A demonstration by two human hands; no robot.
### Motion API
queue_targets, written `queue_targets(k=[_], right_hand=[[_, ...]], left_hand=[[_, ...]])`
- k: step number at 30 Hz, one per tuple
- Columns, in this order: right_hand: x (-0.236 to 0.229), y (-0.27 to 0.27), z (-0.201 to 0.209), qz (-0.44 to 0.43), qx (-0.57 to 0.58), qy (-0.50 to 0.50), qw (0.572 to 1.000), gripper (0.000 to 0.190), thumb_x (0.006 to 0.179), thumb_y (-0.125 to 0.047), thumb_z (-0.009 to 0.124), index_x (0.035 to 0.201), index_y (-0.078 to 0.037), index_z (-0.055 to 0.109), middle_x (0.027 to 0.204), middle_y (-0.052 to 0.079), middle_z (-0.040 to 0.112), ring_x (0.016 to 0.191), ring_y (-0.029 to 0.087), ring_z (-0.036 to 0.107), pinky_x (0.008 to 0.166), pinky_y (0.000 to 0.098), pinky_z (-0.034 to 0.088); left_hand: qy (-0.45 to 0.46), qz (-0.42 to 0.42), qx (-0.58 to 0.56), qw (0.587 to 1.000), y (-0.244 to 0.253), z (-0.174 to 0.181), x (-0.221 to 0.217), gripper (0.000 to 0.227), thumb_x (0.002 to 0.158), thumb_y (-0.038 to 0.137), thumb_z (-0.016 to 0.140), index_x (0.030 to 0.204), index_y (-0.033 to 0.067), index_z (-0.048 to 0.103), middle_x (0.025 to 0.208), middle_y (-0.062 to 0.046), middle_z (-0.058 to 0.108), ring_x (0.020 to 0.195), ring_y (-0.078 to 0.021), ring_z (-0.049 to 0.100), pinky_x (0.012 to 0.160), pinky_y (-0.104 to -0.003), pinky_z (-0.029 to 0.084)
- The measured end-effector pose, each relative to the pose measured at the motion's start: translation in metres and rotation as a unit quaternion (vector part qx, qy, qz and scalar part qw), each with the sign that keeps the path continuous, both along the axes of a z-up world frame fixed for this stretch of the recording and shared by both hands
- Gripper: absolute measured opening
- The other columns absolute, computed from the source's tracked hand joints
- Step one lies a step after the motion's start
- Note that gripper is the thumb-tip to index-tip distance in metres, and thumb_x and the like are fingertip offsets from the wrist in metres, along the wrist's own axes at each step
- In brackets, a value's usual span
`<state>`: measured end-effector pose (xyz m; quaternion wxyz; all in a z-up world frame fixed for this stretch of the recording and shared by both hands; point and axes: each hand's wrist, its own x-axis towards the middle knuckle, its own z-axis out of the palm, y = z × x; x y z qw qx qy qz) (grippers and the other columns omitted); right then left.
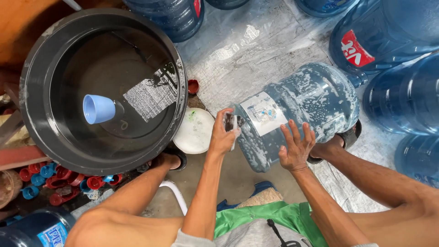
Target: The person scrubs the exterior of a large blue water jug with a metal scouring pad while sitting on a small stool. The person rotates the jug to clean different sides, focusing on removing residue from the surface.
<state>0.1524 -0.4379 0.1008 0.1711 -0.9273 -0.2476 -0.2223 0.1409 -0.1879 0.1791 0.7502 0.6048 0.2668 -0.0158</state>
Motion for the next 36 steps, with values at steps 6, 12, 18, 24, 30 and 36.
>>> queue_targets(k=[6,12,18,24,30,36], right_hand=[[0.009,0.013,0.015,0.005,0.018,0.024,1.0,0.06,0.083,-0.037,0.031,0.138,-0.027,0.051,0.149,-0.003,0.037,0.142,0.028,0.013,0.11,0.0462,0.006],[0.003,0.004,0.005,-0.003,0.009,0.025,1.0,0.06,0.083,-0.037,0.032,0.139,-0.027,0.05,0.15,-0.003,0.037,0.142,0.028,0.012,0.11,0.0467,0.006],[0.003,0.006,0.008,-0.003,0.01,0.029,1.0,0.06,0.083,-0.037,0.031,0.139,-0.027,0.049,0.15,-0.004,0.037,0.142,0.028,0.011,0.11,0.0468,0.006],[0.0,0.001,0.003,-0.002,0.009,0.033,0.999,0.06,0.083,-0.038,0.031,0.139,-0.026,0.05,0.15,-0.003,0.036,0.142,0.029,0.01,0.11,0.0479,0.005],[0.002,0.007,0.009,-0.001,0.015,0.029,0.999,0.06,0.082,-0.037,0.031,0.138,-0.026,0.05,0.15,-0.003,0.037,0.142,0.029,0.012,0.109,0.0473,0.005],[0.003,0.007,0.009,-0.001,0.01,0.024,1.0,0.06,0.083,-0.038,0.03,0.138,-0.026,0.051,0.149,-0.002,0.037,0.141,0.029,0.012,0.109,0.0473,0.005]], left_hand=[[0.012,0.054,0.142,0.988,-0.021,0.019,-0.017,0.067,0.074,0.0,0.065,0.134,0.0113,0.038,0.123,-0.027,0.054,0.122,-0.0472,0.045,0.1,-0.055,0.039],[0.057,0.089,0.169,0.98,-0.028,0.016,-0.019,0.072,0.072,0.004,0.067,0.138,0.0121,0.038,0.131,-0.03,0.048,0.126,-0.0461,0.041,0.107,-0.054,0.032],[0.059,0.101,0.087,0.989,-0.021,0.013,-0.021,0.076,0.069,0.005,0.075,0.137,0.0094,0.041,0.129,-0.03,0.049,0.126,-0.0467,0.041,0.105,-0.055,0.031],[0.05,0.069,0.062,0.994,-0.01,-0.002,-0.016,0.079,0.064,0.001,0.076,0.137,0.0093,0.044,0.128,-0.03,0.049,0.127,-0.0457,0.041,0.106,-0.057,0.027],[0.076,0.092,0.07,0.99,-0.012,0.02,-0.017,0.079,0.067,-0.001,0.072,0.139,0.0051,0.04,0.129,-0.031,0.047,0.126,-0.0467,0.041,0.106,-0.056,0.03],[0.106,0.069,0.069,0.99,-0.011,-0.002,-0.012,0.08,0.06,0.003,0.074,0.134,0.0054,0.046,0.122,-0.026,0.055,0.122,-0.0404,0.048,0.102,-0.05,0.037]])
